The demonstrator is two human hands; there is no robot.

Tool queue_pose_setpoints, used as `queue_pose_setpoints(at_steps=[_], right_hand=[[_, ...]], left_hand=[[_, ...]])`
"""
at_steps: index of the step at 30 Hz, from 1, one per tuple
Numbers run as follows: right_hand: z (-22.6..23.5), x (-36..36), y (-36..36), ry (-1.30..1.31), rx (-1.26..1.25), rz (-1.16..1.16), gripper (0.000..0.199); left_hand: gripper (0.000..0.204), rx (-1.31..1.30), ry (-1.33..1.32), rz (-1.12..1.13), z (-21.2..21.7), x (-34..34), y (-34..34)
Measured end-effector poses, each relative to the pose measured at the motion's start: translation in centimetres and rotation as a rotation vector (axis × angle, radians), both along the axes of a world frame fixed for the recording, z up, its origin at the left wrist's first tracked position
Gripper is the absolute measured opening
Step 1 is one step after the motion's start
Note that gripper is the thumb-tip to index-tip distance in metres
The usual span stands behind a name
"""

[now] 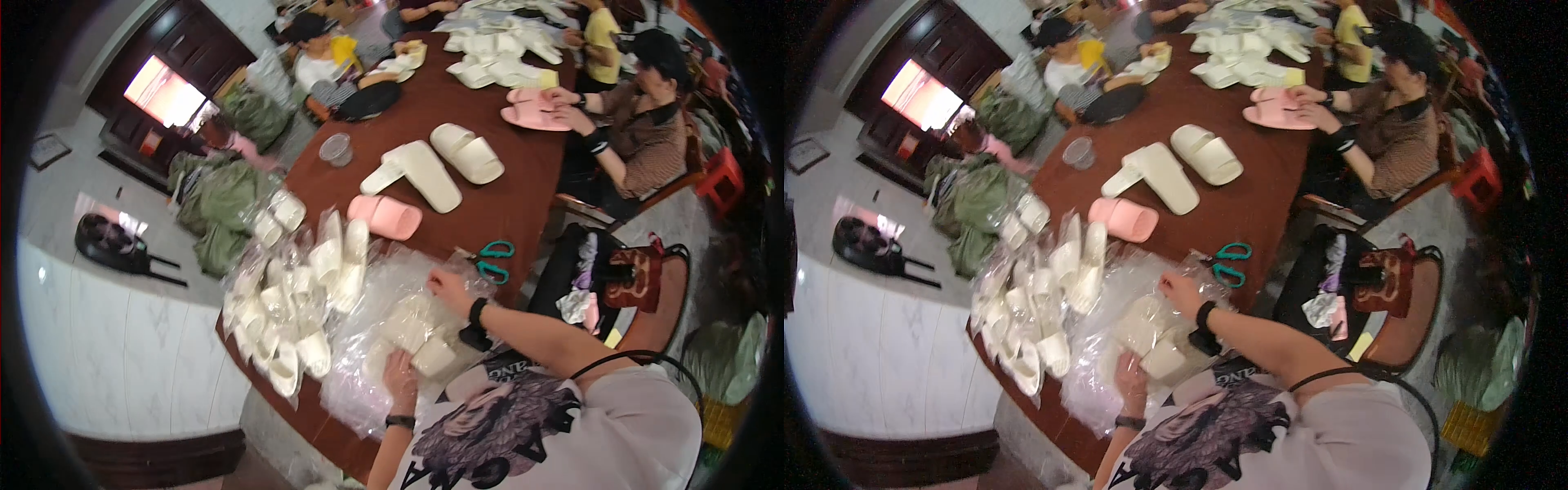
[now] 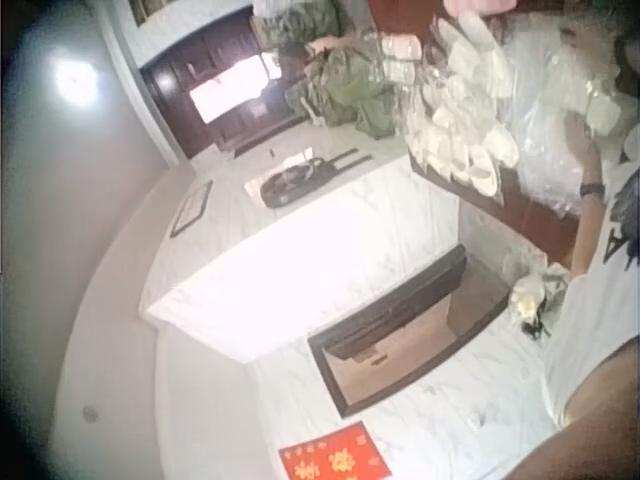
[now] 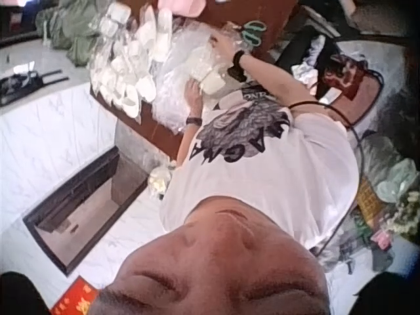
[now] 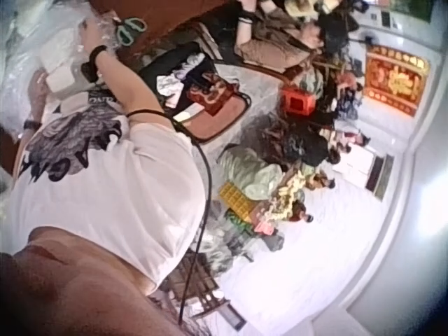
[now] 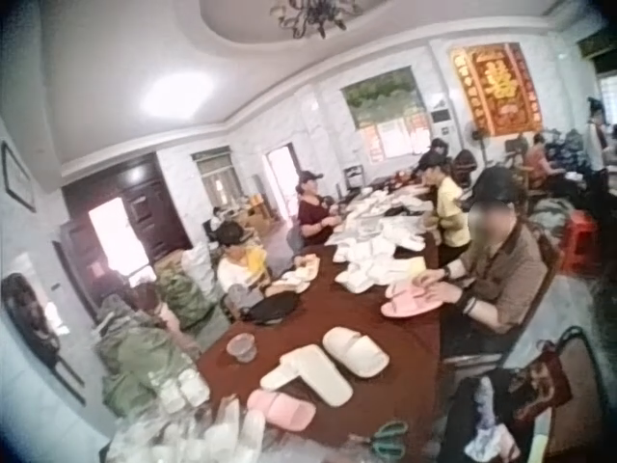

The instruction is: Processing and sorting slipper components in a manufacturing setting.

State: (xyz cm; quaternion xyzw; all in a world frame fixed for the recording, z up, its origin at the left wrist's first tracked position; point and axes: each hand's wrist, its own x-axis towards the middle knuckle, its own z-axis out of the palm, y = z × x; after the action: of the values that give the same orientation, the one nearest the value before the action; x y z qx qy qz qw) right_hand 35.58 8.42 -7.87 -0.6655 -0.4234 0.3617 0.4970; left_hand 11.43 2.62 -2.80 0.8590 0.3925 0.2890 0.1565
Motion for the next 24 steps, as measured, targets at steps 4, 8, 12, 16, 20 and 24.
queue_pose_setpoints(at_steps=[4,8,12,16,20,24], right_hand=[[1.3,-1.9,-0.2,-0.055,0.052,-0.129,0.017],[3.1,-1.2,-1.2,-0.211,-0.004,-0.123,0.026],[6.0,-1.5,-3.6,-0.501,-0.048,0.017,0.038],[5.3,-0.9,-4.4,-0.461,-0.131,0.054,0.042],[6.0,-1.3,-4.3,-0.377,-0.193,0.097,0.033],[5.1,0.5,-3.5,-0.536,-0.056,-0.051,0.019]], left_hand=[[0.025,-0.25,-0.057,0.285,-2.2,-4.5,-1.3],[0.024,-0.107,0.089,0.235,0.4,-2.5,-1.8],[0.026,-0.129,0.088,0.307,1.4,-2.1,-2.4],[0.026,-0.057,-0.074,0.277,4.3,-0.6,-2.9],[0.024,0.128,-0.036,0.332,3.5,-2.6,-1.9],[0.02,0.048,-0.002,0.333,2.8,-3.7,-1.3]])
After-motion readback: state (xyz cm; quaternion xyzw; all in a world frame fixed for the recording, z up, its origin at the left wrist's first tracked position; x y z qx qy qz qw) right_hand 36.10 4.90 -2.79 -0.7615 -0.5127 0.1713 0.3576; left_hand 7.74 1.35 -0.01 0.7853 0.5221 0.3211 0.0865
